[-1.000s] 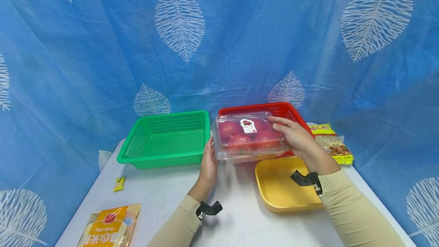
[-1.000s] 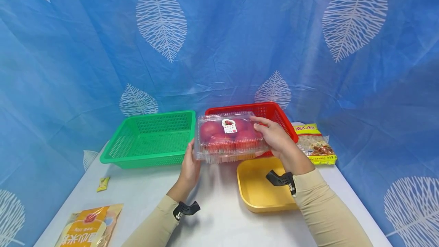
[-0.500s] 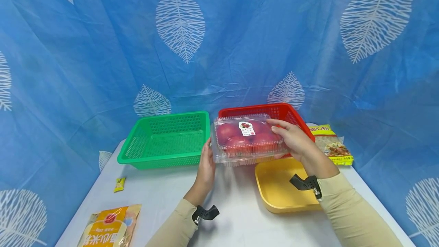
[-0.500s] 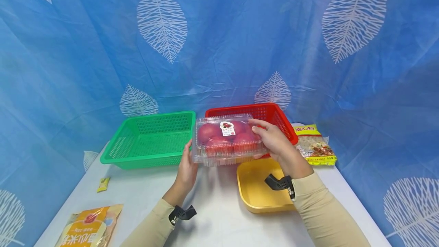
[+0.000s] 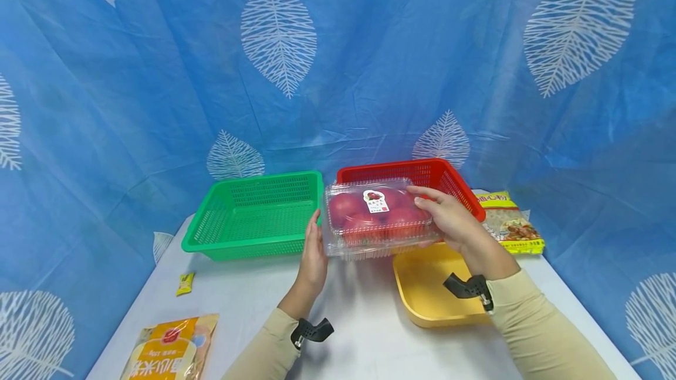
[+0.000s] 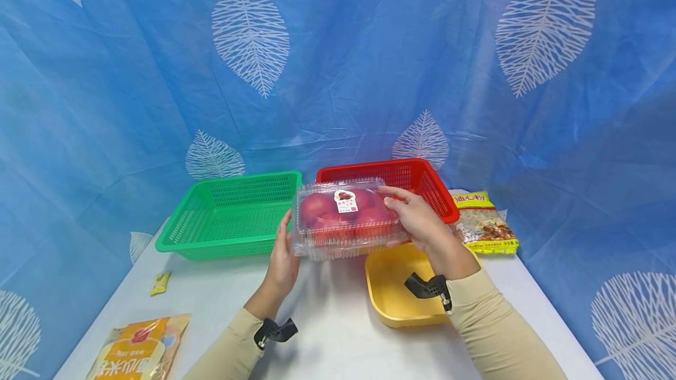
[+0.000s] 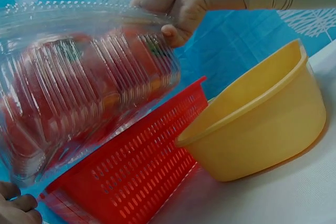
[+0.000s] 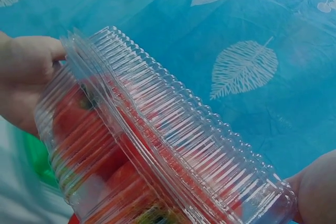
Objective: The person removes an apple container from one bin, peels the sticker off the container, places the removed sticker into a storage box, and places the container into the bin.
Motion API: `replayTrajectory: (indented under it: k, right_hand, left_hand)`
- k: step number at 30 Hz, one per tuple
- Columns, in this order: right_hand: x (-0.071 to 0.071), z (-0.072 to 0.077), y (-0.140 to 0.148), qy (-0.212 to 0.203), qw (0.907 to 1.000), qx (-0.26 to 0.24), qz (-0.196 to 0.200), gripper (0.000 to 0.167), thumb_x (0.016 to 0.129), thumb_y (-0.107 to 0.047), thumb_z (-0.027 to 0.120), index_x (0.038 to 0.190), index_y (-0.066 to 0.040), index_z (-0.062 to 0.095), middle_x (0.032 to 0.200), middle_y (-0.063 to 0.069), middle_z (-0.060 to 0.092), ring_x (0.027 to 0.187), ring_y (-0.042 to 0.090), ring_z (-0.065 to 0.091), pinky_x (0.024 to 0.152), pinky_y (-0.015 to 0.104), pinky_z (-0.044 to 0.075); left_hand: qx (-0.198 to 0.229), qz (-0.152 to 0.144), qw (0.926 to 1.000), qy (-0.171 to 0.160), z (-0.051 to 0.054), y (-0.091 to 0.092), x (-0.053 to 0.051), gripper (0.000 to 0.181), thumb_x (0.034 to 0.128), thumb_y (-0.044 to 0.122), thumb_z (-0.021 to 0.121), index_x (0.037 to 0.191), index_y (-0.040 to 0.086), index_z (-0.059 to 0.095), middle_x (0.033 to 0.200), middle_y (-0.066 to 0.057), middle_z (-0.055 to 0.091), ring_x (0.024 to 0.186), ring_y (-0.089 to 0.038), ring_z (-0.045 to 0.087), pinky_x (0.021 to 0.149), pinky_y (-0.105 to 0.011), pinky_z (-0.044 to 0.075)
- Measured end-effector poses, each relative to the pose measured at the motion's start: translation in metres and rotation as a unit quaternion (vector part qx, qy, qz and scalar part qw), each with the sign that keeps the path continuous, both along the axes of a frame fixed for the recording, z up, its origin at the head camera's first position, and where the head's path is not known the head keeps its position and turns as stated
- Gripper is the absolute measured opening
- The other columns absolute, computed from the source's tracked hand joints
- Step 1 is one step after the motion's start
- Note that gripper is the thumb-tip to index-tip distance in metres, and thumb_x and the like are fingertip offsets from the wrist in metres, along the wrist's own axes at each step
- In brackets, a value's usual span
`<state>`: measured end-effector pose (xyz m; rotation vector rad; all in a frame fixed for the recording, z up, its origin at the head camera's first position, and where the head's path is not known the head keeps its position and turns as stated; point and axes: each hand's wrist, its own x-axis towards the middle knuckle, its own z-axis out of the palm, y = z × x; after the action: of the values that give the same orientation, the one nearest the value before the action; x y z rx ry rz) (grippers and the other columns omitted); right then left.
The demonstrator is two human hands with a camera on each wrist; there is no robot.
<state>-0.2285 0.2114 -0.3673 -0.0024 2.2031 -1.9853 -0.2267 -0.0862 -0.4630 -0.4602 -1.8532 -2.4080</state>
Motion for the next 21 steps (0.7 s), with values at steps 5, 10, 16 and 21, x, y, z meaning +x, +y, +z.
replayTrajectory:
  k: [5,10,16,21]
  right_hand:
    - [0.003,0.001,-0.005,-0.002,1.0,-0.003,-0.002,0.053,0.109,-0.031,0.059,0.16,-0.025,0.049,0.148,0.023,0.048,0.108,0.039,0.065,0.076,0.05,0.061]
    - [0.004,0.0,-0.008,0.001,1.0,-0.003,-0.003,0.052,0.109,-0.031,0.058,0.16,-0.025,0.049,0.15,0.022,0.047,0.11,0.038,0.064,0.082,0.046,0.061]
    - [0.008,0.0,-0.011,0.004,1.0,-0.001,0.0,0.051,0.11,-0.029,0.057,0.16,-0.025,0.049,0.151,0.022,0.046,0.111,0.039,0.063,0.079,0.047,0.061]
    - [0.012,-0.001,-0.016,0.006,1.0,-0.005,-0.001,0.052,0.11,-0.029,0.057,0.16,-0.024,0.049,0.154,0.02,0.043,0.116,0.041,0.061,0.084,0.046,0.06]
  left_hand:
    - [-0.017,0.01,0.9998,0.009,0.004,-0.004,0.002,0.063,0.1143,0.048,0.022,0.169,0.02,0.008,0.168,-0.016,0.023,0.155,-0.033,0.022,0.12,-0.054,0.026]
    - [-0.035,0.018,0.9988,0.029,0.01,-0.007,0.004,0.061,0.1145,0.043,0.023,0.169,0.019,0.008,0.17,-0.012,0.02,0.155,-0.031,0.019,0.12,-0.055,0.025]
    - [-0.068,0.037,0.9961,0.042,0.018,-0.011,0.01,0.06,0.1133,0.04,0.029,0.169,0.024,0.013,0.172,-0.008,0.015,0.157,-0.03,0.011,0.12,-0.064,0.017]
    - [-0.086,0.031,0.9943,0.055,0.024,-0.017,0.015,0.067,0.1095,0.038,0.037,0.169,0.022,0.012,0.174,-0.009,0.01,0.158,-0.032,0.006,0.118,-0.07,0.01]
